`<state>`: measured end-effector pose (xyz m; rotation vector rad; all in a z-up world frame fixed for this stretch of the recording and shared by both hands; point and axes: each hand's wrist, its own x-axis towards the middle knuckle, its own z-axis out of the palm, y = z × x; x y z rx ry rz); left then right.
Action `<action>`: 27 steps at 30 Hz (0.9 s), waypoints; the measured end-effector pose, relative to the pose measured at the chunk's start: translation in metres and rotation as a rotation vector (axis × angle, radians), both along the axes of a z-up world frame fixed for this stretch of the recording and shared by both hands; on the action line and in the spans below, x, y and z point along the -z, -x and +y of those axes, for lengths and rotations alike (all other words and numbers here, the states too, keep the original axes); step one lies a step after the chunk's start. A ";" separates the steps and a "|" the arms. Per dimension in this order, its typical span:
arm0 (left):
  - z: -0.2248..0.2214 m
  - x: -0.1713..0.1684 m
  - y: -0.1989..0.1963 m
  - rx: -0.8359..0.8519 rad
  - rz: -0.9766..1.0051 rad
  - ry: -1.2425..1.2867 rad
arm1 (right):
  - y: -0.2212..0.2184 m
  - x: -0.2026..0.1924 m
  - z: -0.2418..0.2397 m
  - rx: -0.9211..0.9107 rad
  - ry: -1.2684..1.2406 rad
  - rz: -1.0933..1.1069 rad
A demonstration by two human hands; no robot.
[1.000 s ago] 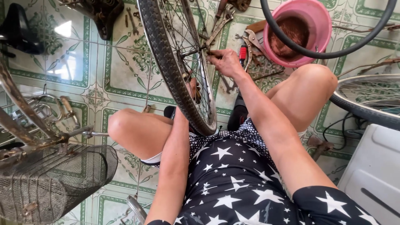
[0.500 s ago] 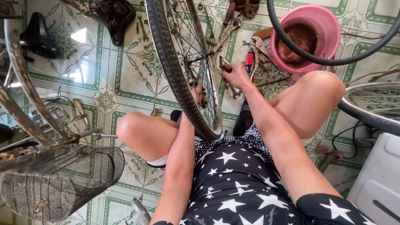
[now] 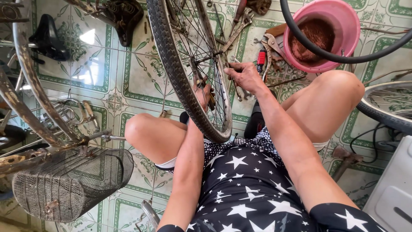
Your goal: The person works on a bicycle wheel by hand and with a wrench, turning the axle and adjusting the spokes. They continue to manipulate components around the hub area and use the wrench to tighten parts on the wheel.
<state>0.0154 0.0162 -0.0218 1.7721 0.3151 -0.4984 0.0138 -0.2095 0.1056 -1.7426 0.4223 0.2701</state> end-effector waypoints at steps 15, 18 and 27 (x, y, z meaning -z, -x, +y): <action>-0.015 -0.042 -0.003 -0.176 0.090 0.308 | -0.017 -0.016 -0.001 -0.056 0.070 0.091; -0.014 -0.038 -0.005 -0.168 0.100 0.294 | -0.018 -0.017 -0.001 -0.083 0.094 0.069; -0.009 -0.033 0.002 -0.069 -0.033 0.158 | -0.029 -0.005 0.005 -0.032 0.105 0.200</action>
